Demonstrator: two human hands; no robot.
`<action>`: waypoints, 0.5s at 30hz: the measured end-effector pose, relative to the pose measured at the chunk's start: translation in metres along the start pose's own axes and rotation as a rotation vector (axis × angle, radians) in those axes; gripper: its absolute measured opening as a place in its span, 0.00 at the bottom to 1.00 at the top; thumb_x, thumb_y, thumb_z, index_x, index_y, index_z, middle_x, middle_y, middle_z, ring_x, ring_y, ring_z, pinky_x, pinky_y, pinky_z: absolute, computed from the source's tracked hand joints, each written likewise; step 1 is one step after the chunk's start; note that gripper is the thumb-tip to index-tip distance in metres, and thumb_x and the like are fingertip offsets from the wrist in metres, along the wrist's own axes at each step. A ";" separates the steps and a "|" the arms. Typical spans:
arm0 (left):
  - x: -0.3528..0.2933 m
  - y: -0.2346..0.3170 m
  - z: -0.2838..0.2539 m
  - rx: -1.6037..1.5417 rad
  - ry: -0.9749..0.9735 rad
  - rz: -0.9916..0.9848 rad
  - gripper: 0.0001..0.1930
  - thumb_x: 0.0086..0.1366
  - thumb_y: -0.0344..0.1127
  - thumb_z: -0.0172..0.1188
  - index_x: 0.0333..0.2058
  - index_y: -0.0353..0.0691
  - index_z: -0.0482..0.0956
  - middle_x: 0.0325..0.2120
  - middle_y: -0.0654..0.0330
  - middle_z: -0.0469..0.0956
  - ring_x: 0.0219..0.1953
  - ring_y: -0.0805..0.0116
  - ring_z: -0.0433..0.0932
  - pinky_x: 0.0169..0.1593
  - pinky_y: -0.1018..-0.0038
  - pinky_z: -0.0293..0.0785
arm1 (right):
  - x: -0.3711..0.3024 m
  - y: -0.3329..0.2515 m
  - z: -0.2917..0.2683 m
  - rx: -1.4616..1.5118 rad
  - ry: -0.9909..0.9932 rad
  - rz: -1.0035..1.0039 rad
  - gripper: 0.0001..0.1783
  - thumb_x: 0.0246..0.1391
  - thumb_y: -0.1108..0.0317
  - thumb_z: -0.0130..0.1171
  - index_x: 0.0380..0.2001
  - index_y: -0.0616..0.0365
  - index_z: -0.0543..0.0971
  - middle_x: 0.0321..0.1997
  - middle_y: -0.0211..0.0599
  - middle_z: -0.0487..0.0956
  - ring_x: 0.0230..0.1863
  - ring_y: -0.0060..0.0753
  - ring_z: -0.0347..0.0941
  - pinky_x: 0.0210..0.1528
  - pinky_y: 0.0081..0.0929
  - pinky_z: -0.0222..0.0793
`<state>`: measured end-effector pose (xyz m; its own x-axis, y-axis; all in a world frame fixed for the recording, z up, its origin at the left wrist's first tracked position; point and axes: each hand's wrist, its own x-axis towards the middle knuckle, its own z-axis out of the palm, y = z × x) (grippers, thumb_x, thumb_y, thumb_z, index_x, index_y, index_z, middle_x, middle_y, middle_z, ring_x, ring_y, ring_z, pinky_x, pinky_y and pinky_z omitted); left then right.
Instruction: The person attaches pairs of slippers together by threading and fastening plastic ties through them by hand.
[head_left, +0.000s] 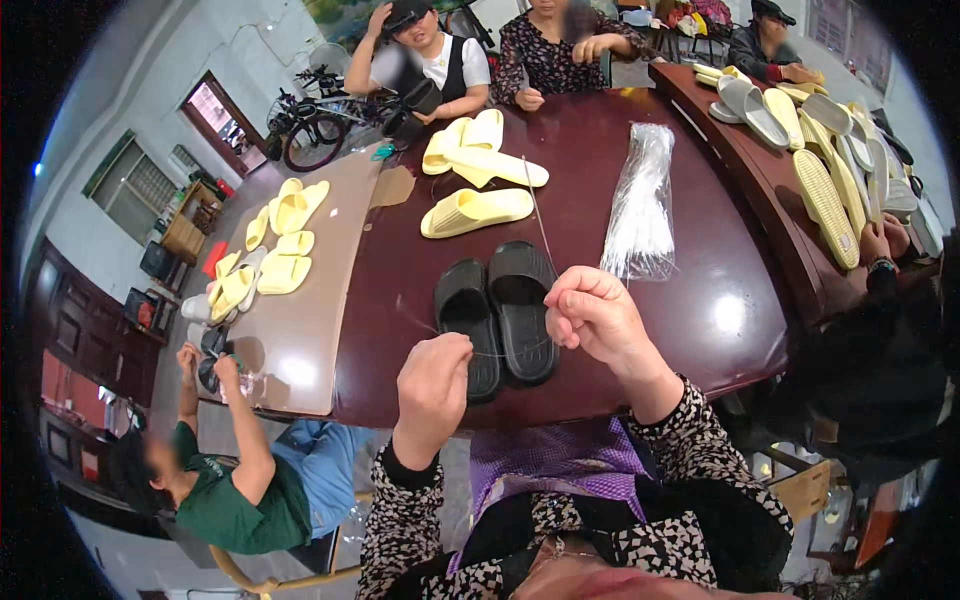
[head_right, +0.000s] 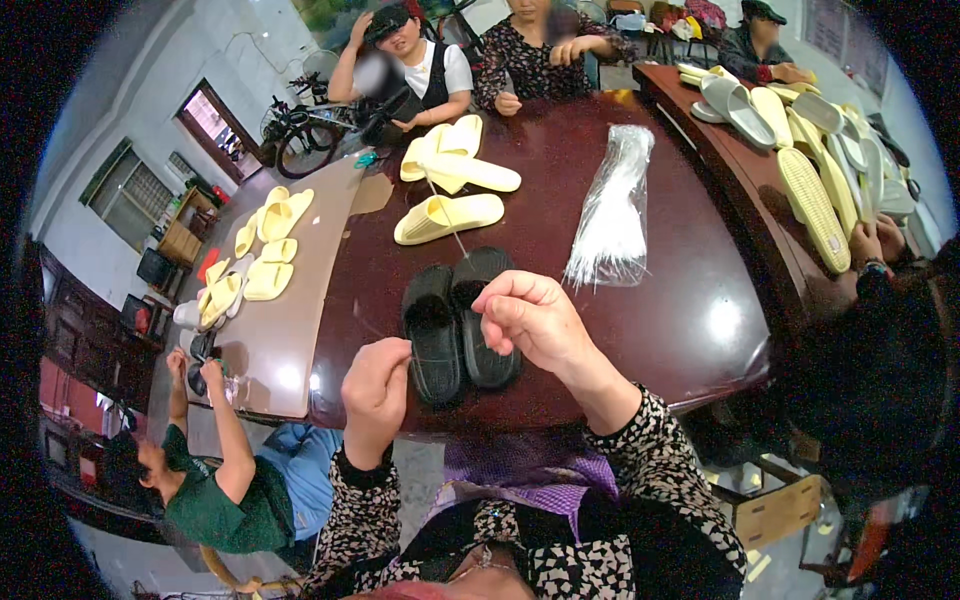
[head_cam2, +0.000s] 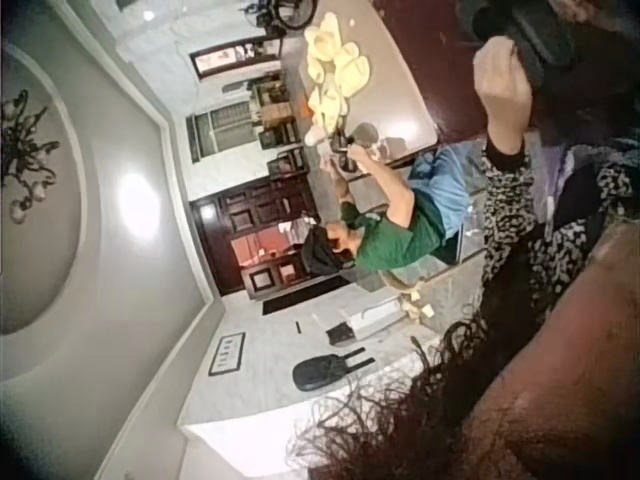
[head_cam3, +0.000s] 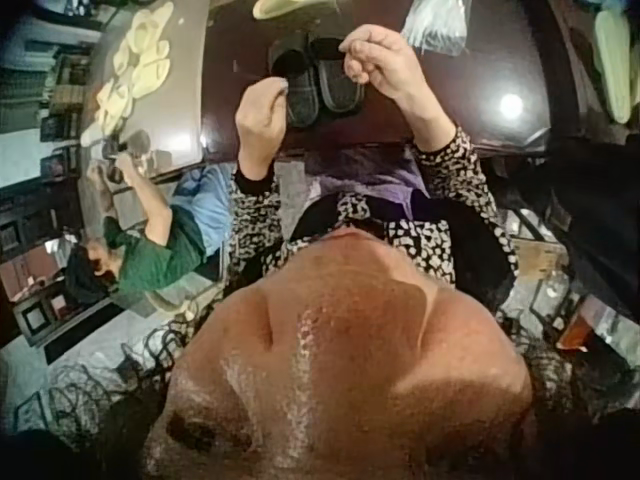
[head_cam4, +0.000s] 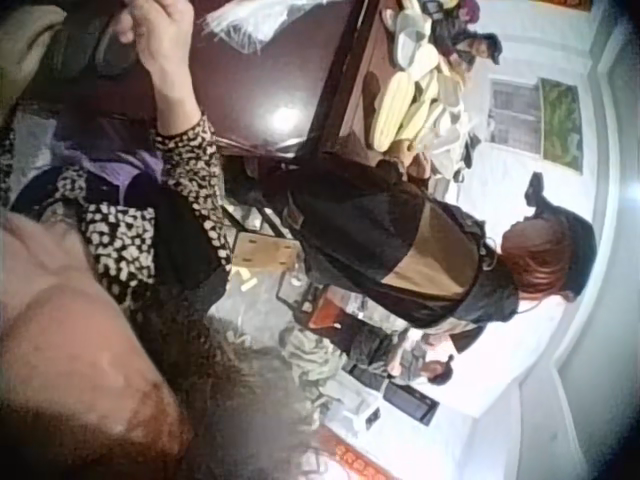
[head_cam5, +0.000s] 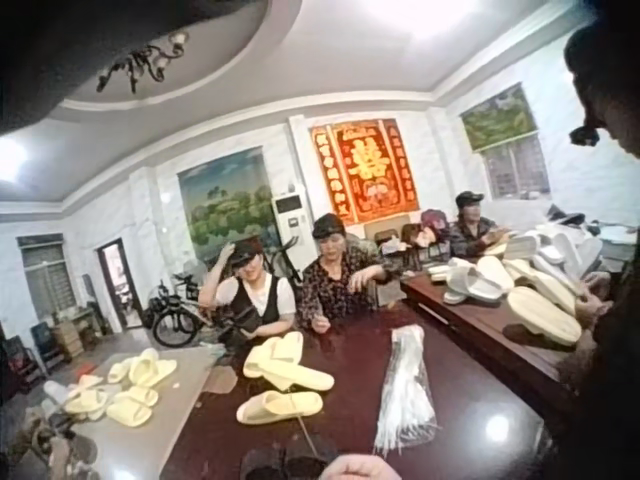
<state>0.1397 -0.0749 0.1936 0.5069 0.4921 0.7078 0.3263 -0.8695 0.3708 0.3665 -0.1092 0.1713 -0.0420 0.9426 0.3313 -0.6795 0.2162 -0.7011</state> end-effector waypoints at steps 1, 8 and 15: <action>-0.001 0.002 0.000 0.003 0.003 0.042 0.06 0.52 0.21 0.57 0.31 0.33 0.75 0.29 0.51 0.76 0.34 0.52 0.76 0.39 0.66 0.72 | -0.002 0.003 -0.001 0.000 0.003 0.004 0.07 0.57 0.70 0.53 0.32 0.64 0.75 0.17 0.36 0.72 0.17 0.25 0.67 0.19 0.21 0.62; -0.051 -0.006 0.019 -0.080 -0.188 0.015 0.05 0.53 0.22 0.57 0.30 0.34 0.75 0.31 0.51 0.76 0.35 0.53 0.76 0.39 0.65 0.73 | -0.036 0.059 -0.047 -0.106 0.251 0.321 0.09 0.55 0.67 0.56 0.31 0.64 0.76 0.18 0.34 0.74 0.17 0.22 0.69 0.20 0.19 0.64; -0.074 -0.019 0.032 -0.172 -0.307 -0.080 0.04 0.52 0.23 0.58 0.28 0.34 0.74 0.30 0.52 0.75 0.35 0.54 0.75 0.38 0.66 0.72 | -0.051 0.067 -0.052 -0.498 0.354 0.585 0.08 0.54 0.69 0.54 0.30 0.64 0.76 0.20 0.38 0.77 0.18 0.24 0.71 0.19 0.19 0.66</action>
<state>0.1215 -0.0938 0.1154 0.7097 0.5262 0.4686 0.2487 -0.8093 0.5321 0.3614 -0.1297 0.0745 0.0022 0.9437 -0.3309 -0.2142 -0.3227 -0.9219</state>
